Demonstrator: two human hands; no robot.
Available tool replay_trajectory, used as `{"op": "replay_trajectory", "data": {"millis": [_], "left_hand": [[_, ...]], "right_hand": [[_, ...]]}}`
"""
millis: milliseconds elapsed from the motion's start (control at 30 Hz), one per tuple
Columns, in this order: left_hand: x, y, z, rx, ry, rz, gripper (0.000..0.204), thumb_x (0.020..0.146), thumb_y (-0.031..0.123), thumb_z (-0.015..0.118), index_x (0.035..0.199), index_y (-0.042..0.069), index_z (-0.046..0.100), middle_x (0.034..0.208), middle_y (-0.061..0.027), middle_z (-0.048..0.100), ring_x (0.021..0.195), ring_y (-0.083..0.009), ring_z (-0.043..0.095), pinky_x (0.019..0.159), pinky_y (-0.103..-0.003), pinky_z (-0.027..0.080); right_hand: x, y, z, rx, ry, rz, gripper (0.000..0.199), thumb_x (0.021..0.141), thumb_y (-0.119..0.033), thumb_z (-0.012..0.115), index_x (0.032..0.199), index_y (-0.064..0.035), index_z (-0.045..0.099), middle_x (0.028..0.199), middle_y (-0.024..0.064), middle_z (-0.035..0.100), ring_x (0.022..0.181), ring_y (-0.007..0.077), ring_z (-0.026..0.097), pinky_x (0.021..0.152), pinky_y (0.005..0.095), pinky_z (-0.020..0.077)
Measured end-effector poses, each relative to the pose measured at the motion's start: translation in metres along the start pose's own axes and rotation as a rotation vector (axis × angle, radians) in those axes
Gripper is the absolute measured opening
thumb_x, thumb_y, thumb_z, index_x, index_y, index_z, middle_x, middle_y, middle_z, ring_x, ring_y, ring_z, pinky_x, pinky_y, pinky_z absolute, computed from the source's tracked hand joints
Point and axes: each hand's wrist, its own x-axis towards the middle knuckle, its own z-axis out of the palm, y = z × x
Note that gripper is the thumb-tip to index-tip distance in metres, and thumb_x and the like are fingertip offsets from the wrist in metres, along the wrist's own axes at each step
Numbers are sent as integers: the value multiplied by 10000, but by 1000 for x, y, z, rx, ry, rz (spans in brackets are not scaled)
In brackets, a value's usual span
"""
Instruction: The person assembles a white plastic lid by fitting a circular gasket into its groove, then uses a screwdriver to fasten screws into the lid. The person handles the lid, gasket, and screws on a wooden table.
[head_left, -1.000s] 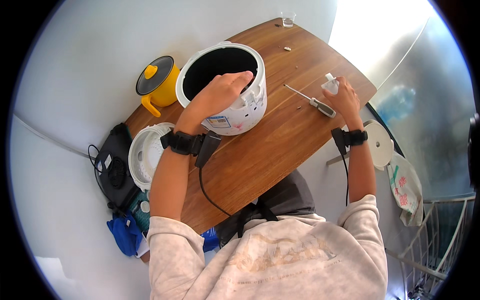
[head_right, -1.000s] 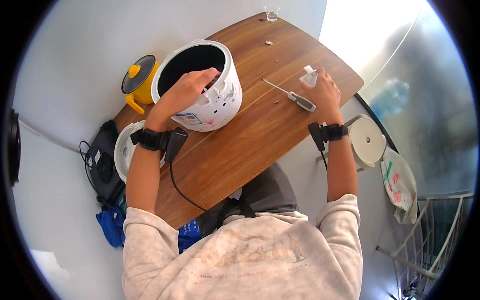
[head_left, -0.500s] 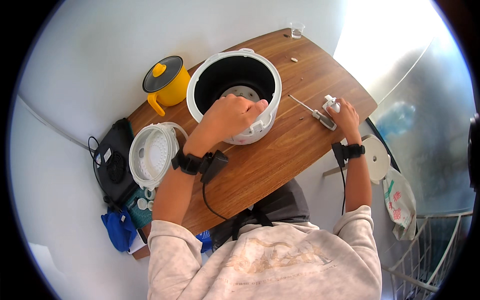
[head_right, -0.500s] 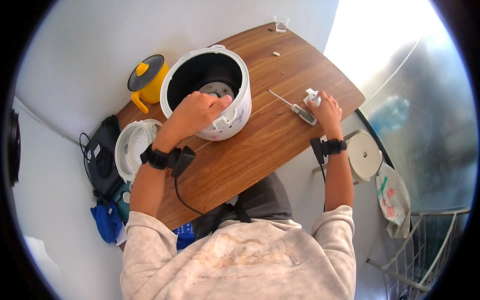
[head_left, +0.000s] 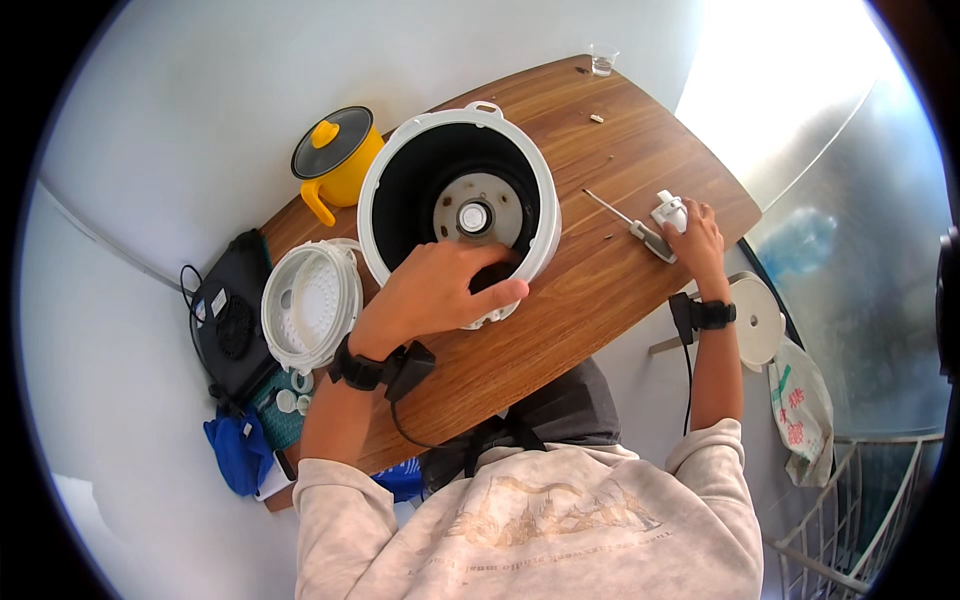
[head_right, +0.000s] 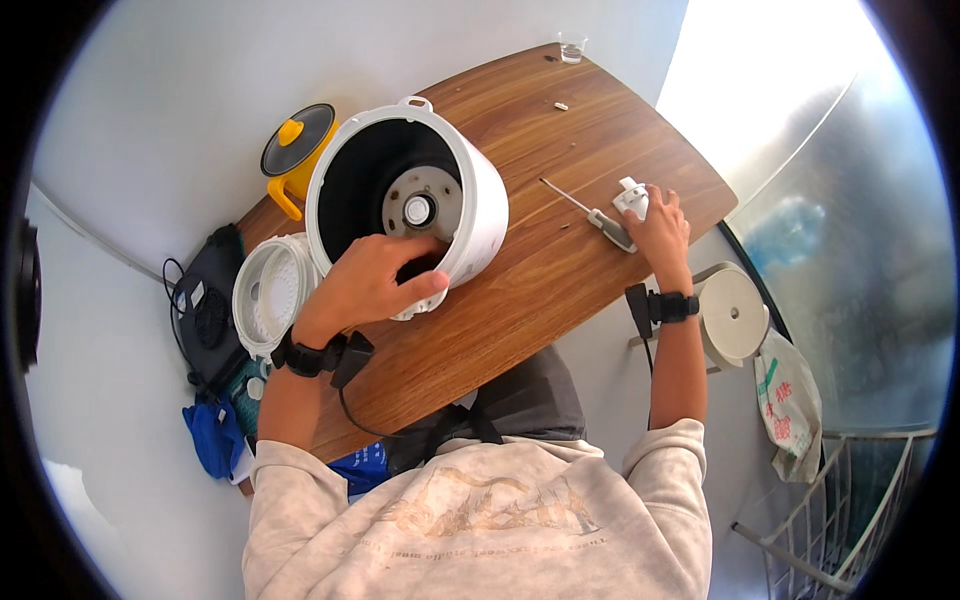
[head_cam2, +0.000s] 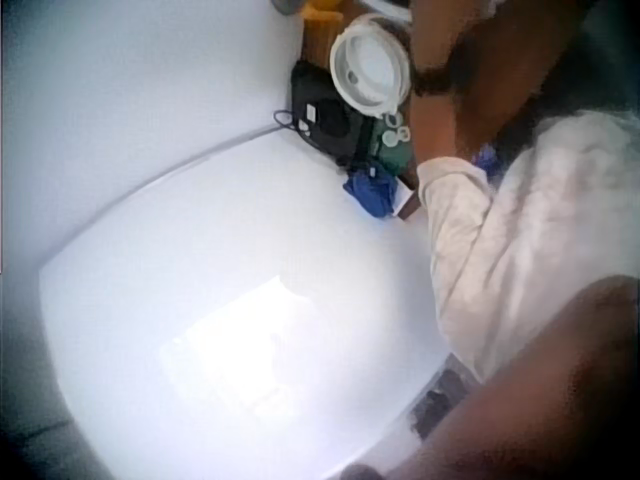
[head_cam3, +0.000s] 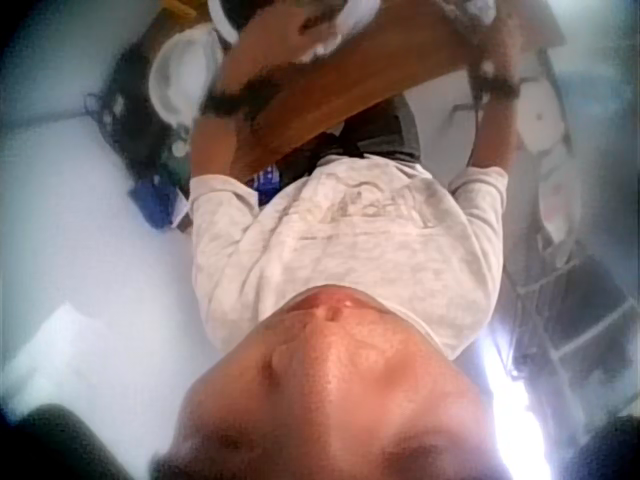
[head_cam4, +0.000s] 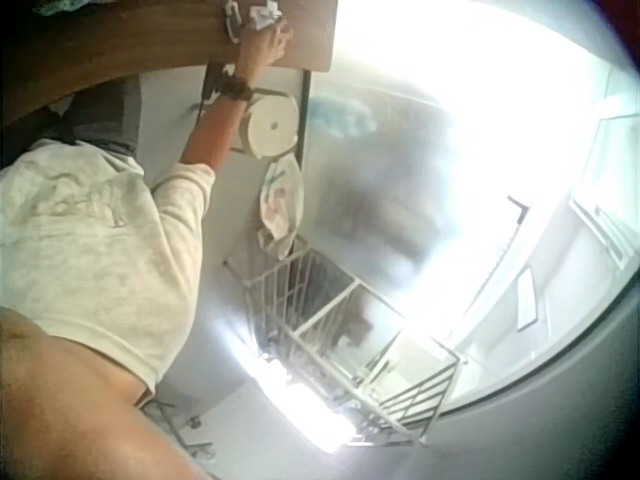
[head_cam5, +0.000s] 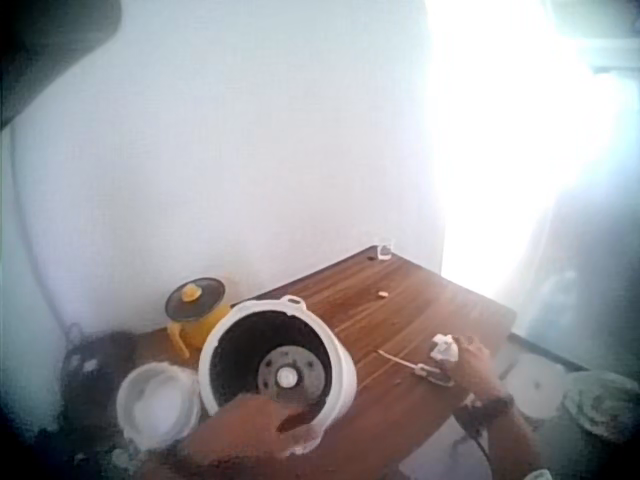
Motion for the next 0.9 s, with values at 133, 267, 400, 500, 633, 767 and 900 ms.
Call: {"op": "replay_trajectory", "data": {"millis": [133,267,400,500,633,767,900], "left_hand": [[-9,2,-9,-79,-31,-5,516,880,467,685,1113,7,709,942,-220,734,853,-386,715,796,-409,558],[-20,-4,-11,-68,-90,-32,502,830,420,698,1193,74,682,956,-185,744,890,-368,720,835,-423,568],[-34,11,-13,-127,-122,-133,674,694,278,726,1303,21,593,1085,-244,715,970,-399,703,881,-409,557],[-48,16,-14,-98,-139,-72,632,716,218,709,1304,18,592,1089,-234,709,948,-419,699,904,-421,556],[-70,19,-16,-7,-161,-130,527,785,131,679,1301,71,590,1106,-199,685,1033,-398,658,1018,-454,506],[-86,-2,-5,164,-26,-65,468,809,108,661,1269,54,599,1120,-194,674,1105,-377,630,1145,-509,392],[-91,10,-4,175,15,-48,404,824,104,668,1216,25,608,1156,-201,670,1113,-369,630,1174,-543,352]], "right_hand": [[-4,-12,-13,141,96,-125,498,915,-297,696,1353,-86,583,1342,227,598,1150,402,642,950,481,517],[-25,-67,-27,473,-105,-176,491,974,-333,667,1358,-53,545,1272,240,639,1094,391,667,915,440,530],[-46,-99,-27,829,-382,-206,598,1043,-456,558,1438,-22,444,1265,249,652,1089,342,685,898,398,539],[-51,-109,-21,1057,-554,-122,688,1061,-542,468,1491,-12,377,1311,224,633,1102,288,685,897,373,546],[-64,-133,-36,1290,-681,-29,714,1061,-570,447,1494,-6,387,1331,180,602,1126,243,663,918,370,551],[-76,-129,-32,1474,-841,-60,664,1069,-497,493,1494,-1,379,1326,163,595,1157,224,647,956,377,546],[-93,-119,-30,1596,-852,-90,580,1055,-399,575,1448,-13,393,1317,150,605,1162,215,643,995,385,534]]}}
